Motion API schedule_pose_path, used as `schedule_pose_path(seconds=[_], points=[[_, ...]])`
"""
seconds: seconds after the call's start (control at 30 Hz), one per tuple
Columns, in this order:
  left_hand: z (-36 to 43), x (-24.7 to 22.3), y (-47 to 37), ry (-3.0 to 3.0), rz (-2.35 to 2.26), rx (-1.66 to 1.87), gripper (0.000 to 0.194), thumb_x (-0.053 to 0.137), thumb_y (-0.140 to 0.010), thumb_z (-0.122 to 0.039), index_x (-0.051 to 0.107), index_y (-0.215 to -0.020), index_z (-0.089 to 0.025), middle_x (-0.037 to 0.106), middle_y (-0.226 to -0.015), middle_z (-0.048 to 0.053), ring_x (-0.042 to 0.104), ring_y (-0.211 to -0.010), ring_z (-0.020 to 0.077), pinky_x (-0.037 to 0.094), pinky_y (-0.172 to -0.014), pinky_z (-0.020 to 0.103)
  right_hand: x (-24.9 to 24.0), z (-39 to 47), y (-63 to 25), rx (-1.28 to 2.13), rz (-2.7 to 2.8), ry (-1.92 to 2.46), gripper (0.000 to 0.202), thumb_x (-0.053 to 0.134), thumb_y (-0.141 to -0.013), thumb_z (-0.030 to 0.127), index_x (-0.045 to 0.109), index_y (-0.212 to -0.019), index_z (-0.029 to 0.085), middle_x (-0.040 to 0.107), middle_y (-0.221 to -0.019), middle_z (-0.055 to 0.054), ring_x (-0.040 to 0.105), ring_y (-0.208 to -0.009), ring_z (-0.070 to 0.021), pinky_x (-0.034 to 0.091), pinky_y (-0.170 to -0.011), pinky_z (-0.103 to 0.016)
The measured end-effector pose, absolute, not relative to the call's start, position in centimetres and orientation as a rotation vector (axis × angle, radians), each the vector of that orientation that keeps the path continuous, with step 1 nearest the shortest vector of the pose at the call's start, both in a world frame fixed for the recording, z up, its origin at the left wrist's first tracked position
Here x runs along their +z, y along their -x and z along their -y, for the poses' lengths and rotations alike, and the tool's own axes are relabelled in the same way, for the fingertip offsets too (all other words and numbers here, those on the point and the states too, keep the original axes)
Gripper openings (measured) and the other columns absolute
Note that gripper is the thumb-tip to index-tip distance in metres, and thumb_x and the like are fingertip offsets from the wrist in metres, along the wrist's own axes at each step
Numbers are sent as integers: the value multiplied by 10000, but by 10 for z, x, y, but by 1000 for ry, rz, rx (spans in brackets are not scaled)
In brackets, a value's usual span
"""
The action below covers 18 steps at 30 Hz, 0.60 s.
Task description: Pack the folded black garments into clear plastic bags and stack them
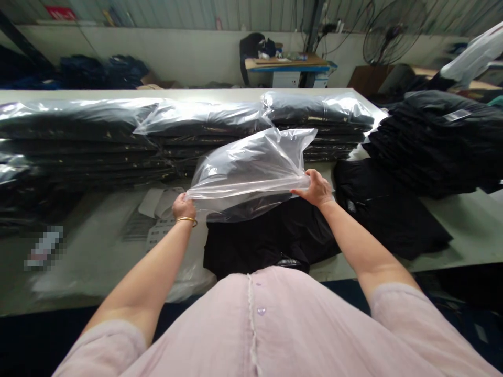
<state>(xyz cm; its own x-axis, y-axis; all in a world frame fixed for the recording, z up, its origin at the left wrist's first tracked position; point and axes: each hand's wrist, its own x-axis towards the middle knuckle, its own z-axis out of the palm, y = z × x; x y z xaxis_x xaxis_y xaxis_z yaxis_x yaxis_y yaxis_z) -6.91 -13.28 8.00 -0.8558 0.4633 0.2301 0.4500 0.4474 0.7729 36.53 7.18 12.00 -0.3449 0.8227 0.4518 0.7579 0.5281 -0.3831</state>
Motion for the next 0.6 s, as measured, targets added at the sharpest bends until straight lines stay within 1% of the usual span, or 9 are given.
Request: schedule_pose_path(seconds=[0.07,0.13,0.2,0.27,0.3,0.37,0.43,0.5,0.6], points=[[135,87,69,-781,-2710,1426,264,503,-782,-362,663,-863,-168,648,-750,23,568,-725,177,445,-696,273,115,-78,-365,124,2086,1309,518,648,-728,566,546,-1087,206,638,-1027,-92,593,-892,-263,435,-754,-335],[139,94,67,-773,-2732,1463,293,540,-766,-354,667,-961,-175,659,-806,22,574,-731,171,449,-699,270,109,-89,-367,186,1947,1371,335,570,-796,446,555,-1037,214,644,-922,-57,595,-841,-238,438,-745,-329],[143,98,65,-833,-2732,1498,458,614,-711,-338,618,-1145,-189,669,-896,19,569,-702,149,456,-688,260,103,-102,-370,307,1795,1423,255,530,-810,383,556,-998,214,635,-809,-19,592,-757,-211,447,-721,-317],[147,99,63,-909,-2732,1493,687,686,-635,-314,522,-1293,-203,668,-979,23,557,-670,130,466,-684,256,97,-113,-373,445,1645,1439,287,551,-794,376,537,-1022,204,629,-744,7,591,-685,-189,462,-691,-302],[148,98,64,-945,-2741,1465,741,707,-607,-308,505,-1313,-204,667,-1007,29,560,-681,132,473,-700,262,95,-117,-374,496,1581,1429,330,576,-779,379,523,-1049,196,636,-738,12,597,-668,-182,470,-681,-296],[150,93,66,-995,-2778,1335,651,712,-594,-310,583,-1221,-193,672,-1008,49,586,-758,164,481,-760,295,92,-119,-375,517,1495,1391,381,613,-762,377,512,-1075,186,666,-773,0,623,-680,-179,486,-689,-292],[151,87,70,-992,-2821,1137,429,683,-621,-320,674,-1024,-175,681,-942,73,603,-834,220,479,-798,344,93,-115,-377,469,1500,1338,302,604,-781,364,556,-1023,190,702,-870,-35,652,-745,-187,499,-738,-306],[152,81,75,-960,-2826,1001,286,638,-659,-329,696,-889,-168,684,-870,91,612,-848,265,480,-783,385,96,-109,-379,452,1587,1259,203,558,-825,344,624,-950,199,717,-989,-60,666,-858,-203,503,-818,-329],[154,74,81,-877,-2820,993,264,584,-694,-325,700,-865,-160,691,-833,114,622,-846,309,484,-760,427,103,-101,-383,564,1807,1123,241,524,-861,331,702,-976,215,708,-1111,-50,638,-1030,-224,481,-933,-364]])
